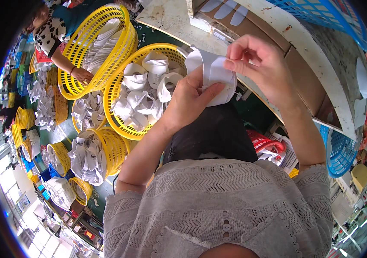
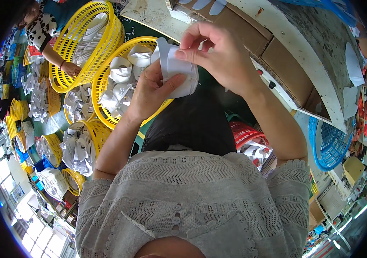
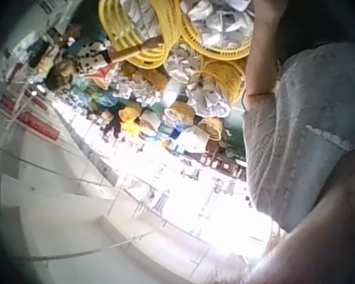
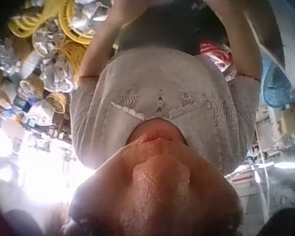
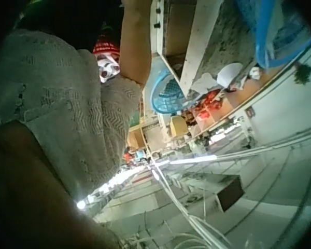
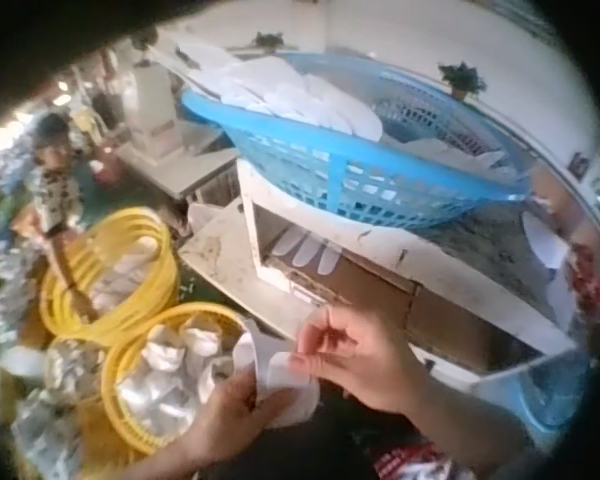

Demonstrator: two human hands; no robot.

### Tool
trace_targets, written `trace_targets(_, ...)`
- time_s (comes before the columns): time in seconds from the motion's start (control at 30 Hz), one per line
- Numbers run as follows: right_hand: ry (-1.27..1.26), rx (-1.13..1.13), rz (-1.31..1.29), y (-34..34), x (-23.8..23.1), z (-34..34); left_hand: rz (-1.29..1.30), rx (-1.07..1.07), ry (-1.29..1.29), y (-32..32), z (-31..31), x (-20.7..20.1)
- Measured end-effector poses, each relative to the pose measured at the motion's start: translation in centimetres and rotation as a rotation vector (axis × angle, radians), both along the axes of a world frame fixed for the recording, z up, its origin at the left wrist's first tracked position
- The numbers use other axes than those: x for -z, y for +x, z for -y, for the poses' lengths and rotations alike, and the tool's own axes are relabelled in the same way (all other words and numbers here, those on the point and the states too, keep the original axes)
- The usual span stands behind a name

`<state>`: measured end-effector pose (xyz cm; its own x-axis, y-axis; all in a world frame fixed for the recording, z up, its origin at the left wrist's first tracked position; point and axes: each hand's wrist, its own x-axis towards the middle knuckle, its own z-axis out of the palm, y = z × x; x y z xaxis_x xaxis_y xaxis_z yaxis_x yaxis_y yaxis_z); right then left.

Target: Organize and sort various white shoe upper components into baskets and onto a workspace.

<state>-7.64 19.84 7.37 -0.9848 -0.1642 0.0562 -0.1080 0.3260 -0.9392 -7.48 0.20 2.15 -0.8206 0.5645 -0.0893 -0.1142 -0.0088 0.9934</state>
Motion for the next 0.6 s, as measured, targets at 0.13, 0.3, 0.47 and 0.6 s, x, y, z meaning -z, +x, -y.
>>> trace_targets(0.13,-0.134,-0.074,-0.218,0.8,-1.3,-0.1,0.021,0.039,-0.046,-0.1,0.8,1.0)
trace_targets(0.3,0.082,-0.015,-0.097,-0.4,0.5,-0.6,-0.018,0.058,-0.083,0.6,0.4,-0.3)
trace_targets(0.47,0.148,-0.107,-0.347,1.1,-0.4,0.8,-0.045,0.091,-0.110,0.1,0.5,0.1)
trace_targets(0.6,0.218,-0.159,-0.441,2.0,-1.5,0.0,-0.092,0.077,-0.065,0.5,0.2,-1.2)
